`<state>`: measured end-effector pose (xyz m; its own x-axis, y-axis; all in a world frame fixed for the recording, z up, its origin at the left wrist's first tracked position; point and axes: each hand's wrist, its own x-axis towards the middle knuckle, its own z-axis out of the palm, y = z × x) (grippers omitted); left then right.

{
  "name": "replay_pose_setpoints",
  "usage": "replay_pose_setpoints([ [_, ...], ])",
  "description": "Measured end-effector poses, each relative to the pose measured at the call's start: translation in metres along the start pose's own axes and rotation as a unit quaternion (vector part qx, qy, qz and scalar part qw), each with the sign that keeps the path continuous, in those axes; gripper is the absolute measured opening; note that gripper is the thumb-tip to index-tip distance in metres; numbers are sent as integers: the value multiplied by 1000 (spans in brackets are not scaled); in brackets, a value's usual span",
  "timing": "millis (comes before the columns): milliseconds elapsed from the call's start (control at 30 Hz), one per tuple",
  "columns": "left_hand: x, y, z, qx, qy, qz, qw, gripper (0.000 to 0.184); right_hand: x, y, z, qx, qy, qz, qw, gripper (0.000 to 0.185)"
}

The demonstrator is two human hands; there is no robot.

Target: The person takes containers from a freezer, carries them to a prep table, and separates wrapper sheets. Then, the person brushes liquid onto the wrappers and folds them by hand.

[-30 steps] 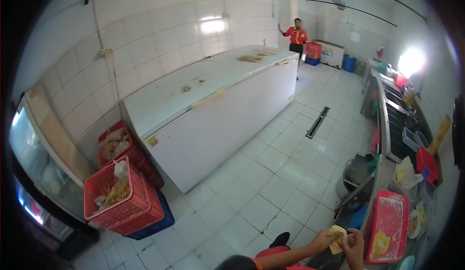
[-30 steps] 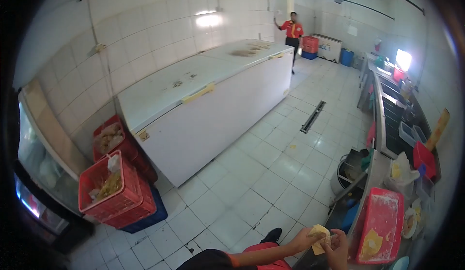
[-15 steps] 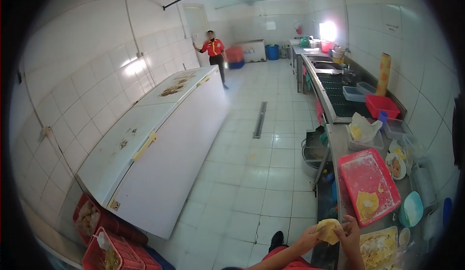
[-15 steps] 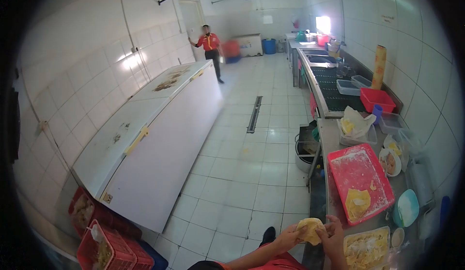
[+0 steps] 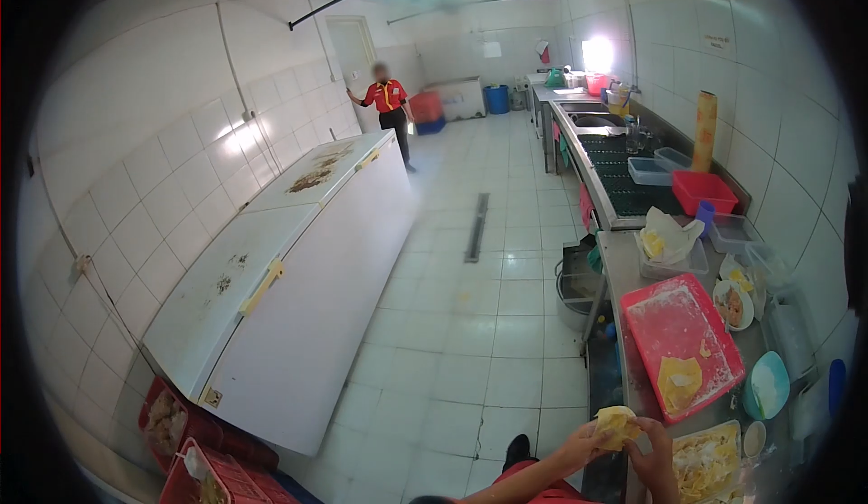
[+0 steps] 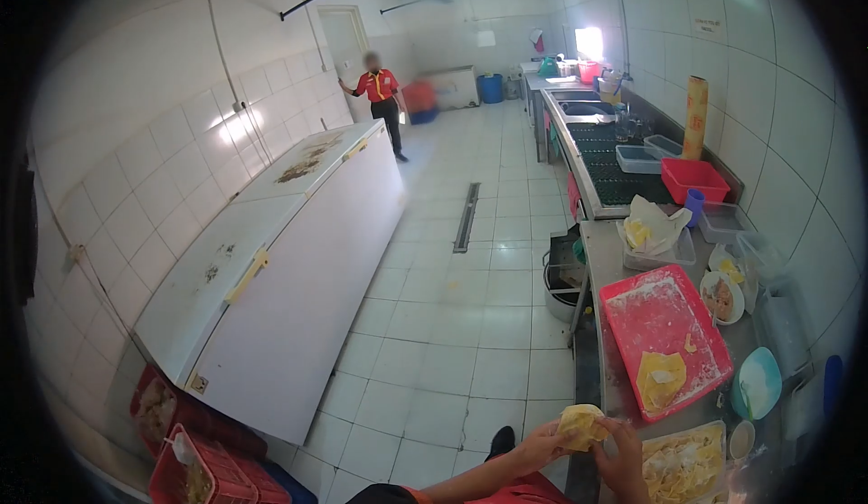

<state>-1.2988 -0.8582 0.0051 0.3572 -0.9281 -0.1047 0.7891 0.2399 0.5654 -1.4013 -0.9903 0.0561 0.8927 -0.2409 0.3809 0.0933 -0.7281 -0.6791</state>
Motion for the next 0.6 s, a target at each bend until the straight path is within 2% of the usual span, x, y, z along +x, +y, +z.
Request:
replay_pose_setpoints([
  [67,1,-4,0,109,11,21,994,39,-1,3,2,26,22,26,999,43],
  [200,3,-6,4,97,-3,38,995,37,4,-12,5,-37,60,-20,997,39],
  [300,0,1,12,141,20,50,989,35,4,-10,11,-58,79,-56,994,34],
  [367,-4,9,18,254,36,42,966,34,1,-5,14,-39,114,-49,992,31],
  [500,6,-13,-7,270,40,55,960,33,-2,6,16,-27,91,-5,995,29],
  [600,8,-36,-16,282,2,80,956,32,-11,1,14,-18,89,13,996,30],
])
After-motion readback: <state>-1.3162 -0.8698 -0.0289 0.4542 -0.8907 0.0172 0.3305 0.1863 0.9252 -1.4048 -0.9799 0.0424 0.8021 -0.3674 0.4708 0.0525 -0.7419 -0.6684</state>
